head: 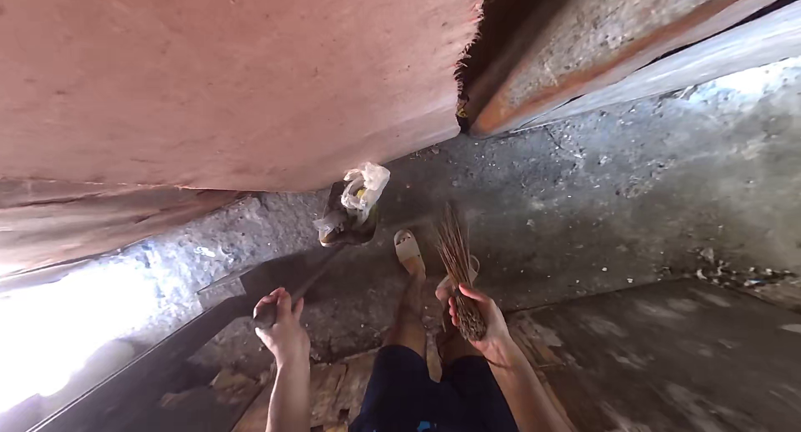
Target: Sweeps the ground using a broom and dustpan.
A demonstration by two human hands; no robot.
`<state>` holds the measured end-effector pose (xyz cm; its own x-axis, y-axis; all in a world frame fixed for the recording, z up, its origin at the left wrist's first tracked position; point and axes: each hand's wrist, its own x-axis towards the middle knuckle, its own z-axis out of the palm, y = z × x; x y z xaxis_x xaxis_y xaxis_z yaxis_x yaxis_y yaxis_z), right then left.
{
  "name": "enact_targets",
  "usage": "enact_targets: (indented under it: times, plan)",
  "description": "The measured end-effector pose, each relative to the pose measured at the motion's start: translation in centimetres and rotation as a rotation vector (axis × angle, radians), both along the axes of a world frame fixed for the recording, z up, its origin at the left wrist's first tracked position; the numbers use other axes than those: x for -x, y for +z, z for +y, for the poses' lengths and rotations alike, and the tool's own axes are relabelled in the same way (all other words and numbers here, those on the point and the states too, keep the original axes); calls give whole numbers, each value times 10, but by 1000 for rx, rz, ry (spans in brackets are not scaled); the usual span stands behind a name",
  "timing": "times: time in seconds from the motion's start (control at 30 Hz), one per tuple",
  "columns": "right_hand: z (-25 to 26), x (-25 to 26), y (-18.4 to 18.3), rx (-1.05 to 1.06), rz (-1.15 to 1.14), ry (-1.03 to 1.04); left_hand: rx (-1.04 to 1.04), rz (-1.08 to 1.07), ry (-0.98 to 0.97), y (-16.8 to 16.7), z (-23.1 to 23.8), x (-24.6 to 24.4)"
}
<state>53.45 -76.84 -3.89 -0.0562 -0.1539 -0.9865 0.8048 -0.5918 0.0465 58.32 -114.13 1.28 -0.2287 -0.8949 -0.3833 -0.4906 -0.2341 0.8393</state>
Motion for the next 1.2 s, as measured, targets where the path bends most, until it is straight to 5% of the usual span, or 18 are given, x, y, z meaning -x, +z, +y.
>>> enact_targets:
  times: [0.23, 0.4, 0.5, 0.6, 0.7, 0.8, 1.03, 1.2]
  plan:
    - [96, 20, -66, -405, 99, 137, 96, -83, -261, -12, 3, 36]
    - [162, 93, -147, -622, 77, 113, 97, -89, -379, -9, 16, 70]
    - [110, 147, -210, -518, 142, 296, 89, -107, -471, -17, 28, 92]
    - [-17, 167, -251, -369, 292, 893, 80, -123, -520, -28, 41, 112]
    - [-137, 130, -232, -193, 434, 1447, 98, -115, -562, -33, 46, 125]
    - [-190, 83, -197, -145, 438, 1721, 106, -71, -597, -40, 42, 127]
    - [-199, 57, -92, -134, 457, 2069, 92, 16, -633, -38, 14, 68]
    - [-190, 72, -35, -115, 624, 2277, 110, 102, -457, 12, 8, -5]
